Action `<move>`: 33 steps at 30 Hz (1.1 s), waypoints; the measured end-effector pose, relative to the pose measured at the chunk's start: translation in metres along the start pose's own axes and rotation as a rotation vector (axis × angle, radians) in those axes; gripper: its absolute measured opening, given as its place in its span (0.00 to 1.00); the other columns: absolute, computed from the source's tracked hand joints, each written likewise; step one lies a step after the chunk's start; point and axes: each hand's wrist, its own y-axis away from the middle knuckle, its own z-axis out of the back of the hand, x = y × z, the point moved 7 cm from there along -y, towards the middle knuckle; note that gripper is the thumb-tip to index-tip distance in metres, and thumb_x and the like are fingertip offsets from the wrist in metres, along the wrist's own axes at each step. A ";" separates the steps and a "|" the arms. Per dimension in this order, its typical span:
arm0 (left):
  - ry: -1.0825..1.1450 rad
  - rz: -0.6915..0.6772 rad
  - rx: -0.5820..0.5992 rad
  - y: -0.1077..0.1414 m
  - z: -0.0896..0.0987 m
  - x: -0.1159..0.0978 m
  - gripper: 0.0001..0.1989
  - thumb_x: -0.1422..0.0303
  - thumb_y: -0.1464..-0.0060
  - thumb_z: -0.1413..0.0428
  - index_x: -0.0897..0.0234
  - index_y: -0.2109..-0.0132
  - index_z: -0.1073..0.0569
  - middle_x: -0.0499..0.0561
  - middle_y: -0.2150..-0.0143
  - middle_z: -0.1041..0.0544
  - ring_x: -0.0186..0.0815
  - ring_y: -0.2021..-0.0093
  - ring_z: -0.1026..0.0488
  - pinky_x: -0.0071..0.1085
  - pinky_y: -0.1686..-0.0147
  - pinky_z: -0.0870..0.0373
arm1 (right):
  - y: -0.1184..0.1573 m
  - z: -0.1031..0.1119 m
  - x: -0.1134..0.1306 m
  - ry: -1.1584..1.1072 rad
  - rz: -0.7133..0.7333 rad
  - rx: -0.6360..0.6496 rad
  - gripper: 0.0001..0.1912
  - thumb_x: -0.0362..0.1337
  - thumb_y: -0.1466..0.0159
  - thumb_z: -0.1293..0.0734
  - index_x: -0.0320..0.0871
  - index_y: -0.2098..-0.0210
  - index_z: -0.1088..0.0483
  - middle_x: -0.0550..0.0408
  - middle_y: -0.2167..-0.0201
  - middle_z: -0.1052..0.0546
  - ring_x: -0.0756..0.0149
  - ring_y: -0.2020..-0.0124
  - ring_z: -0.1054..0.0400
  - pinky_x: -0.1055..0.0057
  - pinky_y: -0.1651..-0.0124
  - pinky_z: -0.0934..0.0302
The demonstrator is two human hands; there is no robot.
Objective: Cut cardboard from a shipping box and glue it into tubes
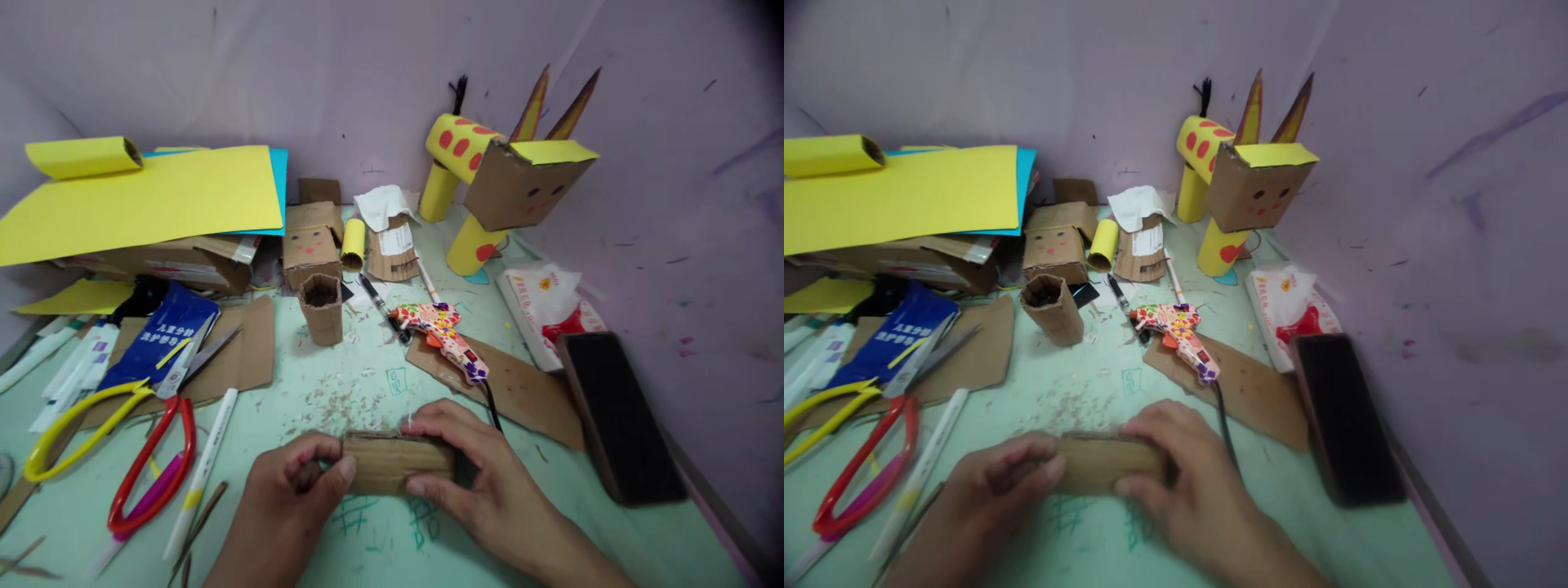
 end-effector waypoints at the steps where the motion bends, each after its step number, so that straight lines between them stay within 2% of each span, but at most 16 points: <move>1: 0.027 0.013 0.023 0.001 -0.003 0.000 0.15 0.54 0.51 0.45 0.63 0.72 0.30 0.42 0.80 0.36 0.28 0.79 0.41 0.24 0.80 0.46 | 0.000 0.000 0.001 -0.005 -0.001 -0.006 0.15 0.36 0.43 0.29 0.45 0.56 0.29 0.51 0.59 0.28 0.60 0.56 0.33 0.64 0.54 0.38; 3: 0.090 0.013 0.060 0.002 -0.009 0.000 0.16 0.54 0.48 0.47 0.63 0.73 0.32 0.40 0.84 0.42 0.26 0.83 0.47 0.24 0.82 0.51 | -0.001 0.001 0.005 -0.025 0.000 -0.013 0.14 0.37 0.44 0.28 0.45 0.58 0.29 0.51 0.61 0.28 0.60 0.58 0.33 0.65 0.55 0.38; 5: 0.125 -0.059 0.073 0.003 -0.010 -0.005 0.18 0.54 0.45 0.50 0.63 0.74 0.33 0.39 0.86 0.45 0.26 0.84 0.50 0.24 0.82 0.53 | -0.002 0.002 0.009 -0.087 -0.005 0.014 0.16 0.43 0.47 0.26 0.45 0.61 0.29 0.53 0.63 0.28 0.62 0.61 0.32 0.68 0.58 0.37; 8: 0.107 -0.283 0.084 0.005 -0.001 -0.022 0.19 0.55 0.44 0.51 0.64 0.75 0.32 0.42 0.83 0.41 0.28 0.80 0.45 0.25 0.80 0.48 | -0.003 0.009 0.011 -0.244 -0.062 0.075 0.18 0.54 0.46 0.30 0.48 0.64 0.27 0.55 0.64 0.27 0.63 0.62 0.32 0.71 0.59 0.37; 11: 0.083 -0.416 0.161 0.008 0.005 -0.031 0.19 0.55 0.43 0.51 0.64 0.74 0.32 0.44 0.79 0.39 0.29 0.77 0.42 0.25 0.78 0.46 | -0.004 0.021 0.010 -0.301 -0.144 0.061 0.13 0.51 0.38 0.36 0.55 0.59 0.26 0.57 0.60 0.26 0.67 0.61 0.32 0.73 0.57 0.38; 13: 0.067 -0.429 0.263 0.009 0.001 -0.031 0.20 0.55 0.42 0.53 0.63 0.75 0.35 0.43 0.81 0.40 0.29 0.79 0.42 0.25 0.78 0.46 | -0.007 0.022 0.011 -0.301 -0.189 0.099 0.12 0.47 0.36 0.36 0.56 0.55 0.27 0.58 0.64 0.27 0.70 0.65 0.33 0.75 0.61 0.39; 16: 0.089 -0.407 0.377 0.010 -0.010 -0.029 0.20 0.54 0.42 0.53 0.63 0.75 0.37 0.43 0.83 0.40 0.28 0.81 0.42 0.25 0.79 0.46 | -0.013 0.005 0.012 -0.390 -0.247 0.266 0.16 0.46 0.37 0.35 0.50 0.51 0.29 0.60 0.74 0.31 0.72 0.72 0.36 0.76 0.68 0.40; 19: 0.137 -0.358 0.392 0.007 -0.017 -0.026 0.18 0.54 0.45 0.51 0.64 0.73 0.35 0.42 0.83 0.39 0.27 0.82 0.42 0.24 0.80 0.46 | -0.017 -0.018 0.008 -0.534 -0.309 0.463 0.18 0.46 0.39 0.33 0.44 0.53 0.30 0.63 0.78 0.34 0.74 0.77 0.36 0.76 0.72 0.40; 21: 0.151 -0.325 0.397 0.005 -0.021 -0.023 0.16 0.56 0.47 0.50 0.64 0.73 0.35 0.41 0.83 0.40 0.27 0.82 0.44 0.23 0.82 0.47 | -0.020 -0.029 0.004 -0.602 -0.316 0.535 0.16 0.44 0.41 0.31 0.42 0.57 0.29 0.62 0.77 0.33 0.75 0.79 0.35 0.76 0.73 0.38; 23: 0.152 -0.301 0.408 0.002 -0.022 -0.021 0.14 0.57 0.48 0.49 0.64 0.73 0.35 0.40 0.83 0.40 0.26 0.83 0.44 0.23 0.82 0.48 | -0.024 -0.035 0.000 -0.634 -0.274 0.539 0.14 0.43 0.42 0.29 0.41 0.61 0.27 0.57 0.69 0.30 0.76 0.77 0.35 0.75 0.73 0.36; 26: 0.144 -0.289 0.414 -0.001 -0.023 -0.018 0.14 0.57 0.48 0.49 0.64 0.73 0.34 0.41 0.83 0.39 0.26 0.82 0.44 0.23 0.82 0.48 | -0.027 -0.040 -0.003 -0.653 -0.226 0.528 0.11 0.42 0.42 0.29 0.40 0.65 0.25 0.53 0.60 0.33 0.75 0.73 0.34 0.75 0.72 0.33; 29: 0.131 -0.309 0.414 -0.003 -0.023 -0.020 0.15 0.58 0.47 0.51 0.64 0.75 0.34 0.41 0.83 0.40 0.26 0.82 0.45 0.24 0.82 0.49 | -0.028 -0.044 -0.005 -0.665 -0.226 0.540 0.11 0.43 0.41 0.31 0.40 0.68 0.26 0.53 0.60 0.34 0.74 0.70 0.33 0.74 0.71 0.32; 33: 0.102 -0.354 0.412 -0.004 -0.023 -0.023 0.17 0.60 0.47 0.50 0.63 0.79 0.39 0.41 0.83 0.44 0.26 0.81 0.47 0.25 0.81 0.53 | -0.028 -0.046 -0.003 -0.609 -0.175 0.561 0.14 0.45 0.40 0.32 0.39 0.72 0.30 0.53 0.63 0.34 0.74 0.72 0.35 0.73 0.72 0.34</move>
